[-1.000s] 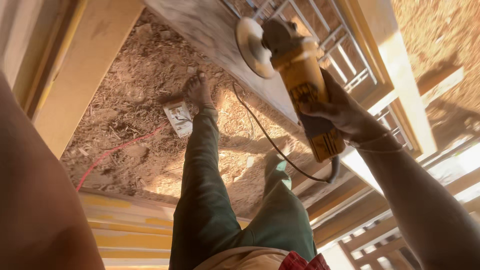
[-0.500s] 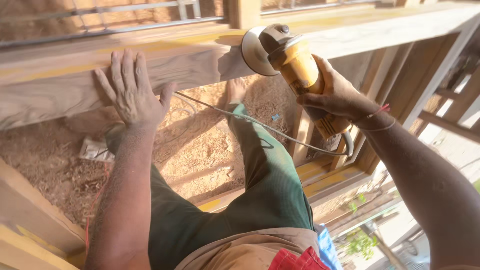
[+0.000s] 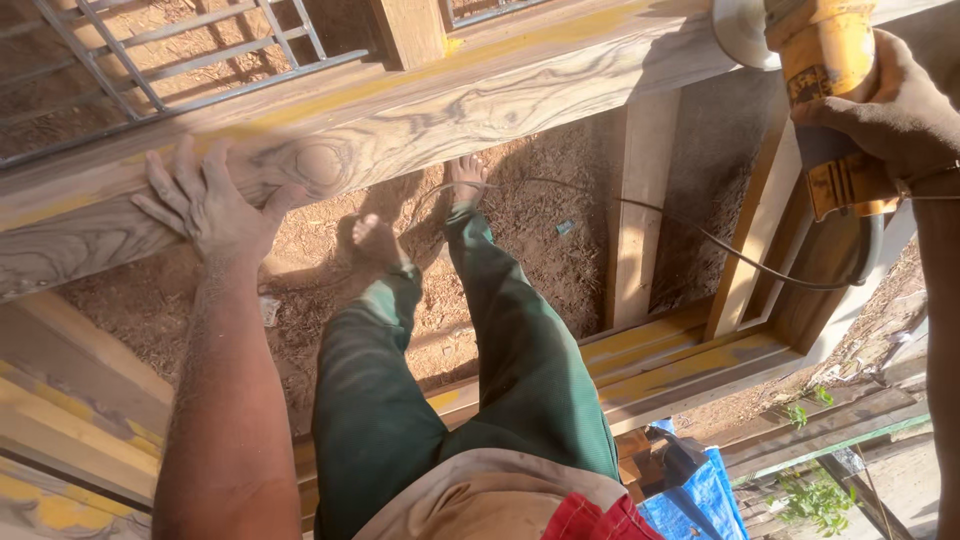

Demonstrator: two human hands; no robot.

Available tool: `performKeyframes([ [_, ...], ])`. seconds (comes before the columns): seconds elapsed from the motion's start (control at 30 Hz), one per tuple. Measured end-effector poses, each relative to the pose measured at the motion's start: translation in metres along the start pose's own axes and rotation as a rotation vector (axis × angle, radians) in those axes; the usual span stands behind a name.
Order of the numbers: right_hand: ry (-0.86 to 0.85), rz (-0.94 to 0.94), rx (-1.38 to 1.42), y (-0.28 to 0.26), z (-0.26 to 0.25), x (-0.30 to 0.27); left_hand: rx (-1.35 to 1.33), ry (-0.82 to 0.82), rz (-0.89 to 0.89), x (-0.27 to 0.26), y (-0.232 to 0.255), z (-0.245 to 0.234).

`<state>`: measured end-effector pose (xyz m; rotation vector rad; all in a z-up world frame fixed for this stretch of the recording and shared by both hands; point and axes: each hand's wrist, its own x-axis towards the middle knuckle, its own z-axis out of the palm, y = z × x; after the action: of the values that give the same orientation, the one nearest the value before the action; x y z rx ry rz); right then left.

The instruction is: The person sands a wooden frame using a power tool. They move the tool across the wooden surfaces and occasionally wipe the wood with their hand.

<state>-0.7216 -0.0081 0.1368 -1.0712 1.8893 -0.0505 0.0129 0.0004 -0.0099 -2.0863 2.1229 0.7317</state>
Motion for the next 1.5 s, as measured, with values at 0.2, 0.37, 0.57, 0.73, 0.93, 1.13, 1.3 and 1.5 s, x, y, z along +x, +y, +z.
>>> performKeyframes([
  [0.2,-0.124,0.261,-0.147,-0.054,0.029,0.005,-0.016,-0.054,-0.112,0.008,0.019,-0.010],
  [0.37,-0.444,0.027,-0.295,-0.142,0.119,0.019,-0.065,0.153,-0.211,-0.012,0.015,-0.003],
  [0.57,-0.713,-0.095,-0.303,-0.272,0.244,0.021,-0.013,0.150,-0.500,-0.115,-0.044,0.017],
  [0.73,-0.764,-0.163,-0.147,-0.304,0.270,0.013,-0.073,0.218,-0.527,-0.176,-0.044,-0.006],
  [0.93,-0.590,-0.518,0.009,-0.187,0.156,0.029,-0.146,0.250,-0.313,-0.121,0.052,0.002],
  [1.13,-0.417,0.062,-0.208,-0.033,-0.026,0.038,-0.013,0.069,0.026,-0.026,0.265,0.056],
  [1.3,-0.198,0.094,-0.132,0.075,-0.156,0.053,0.129,-0.013,0.344,0.073,0.452,0.112],
  [1.5,-0.001,-0.006,0.153,0.203,-0.269,0.081,0.178,-0.126,0.347,0.106,0.513,0.148],
])
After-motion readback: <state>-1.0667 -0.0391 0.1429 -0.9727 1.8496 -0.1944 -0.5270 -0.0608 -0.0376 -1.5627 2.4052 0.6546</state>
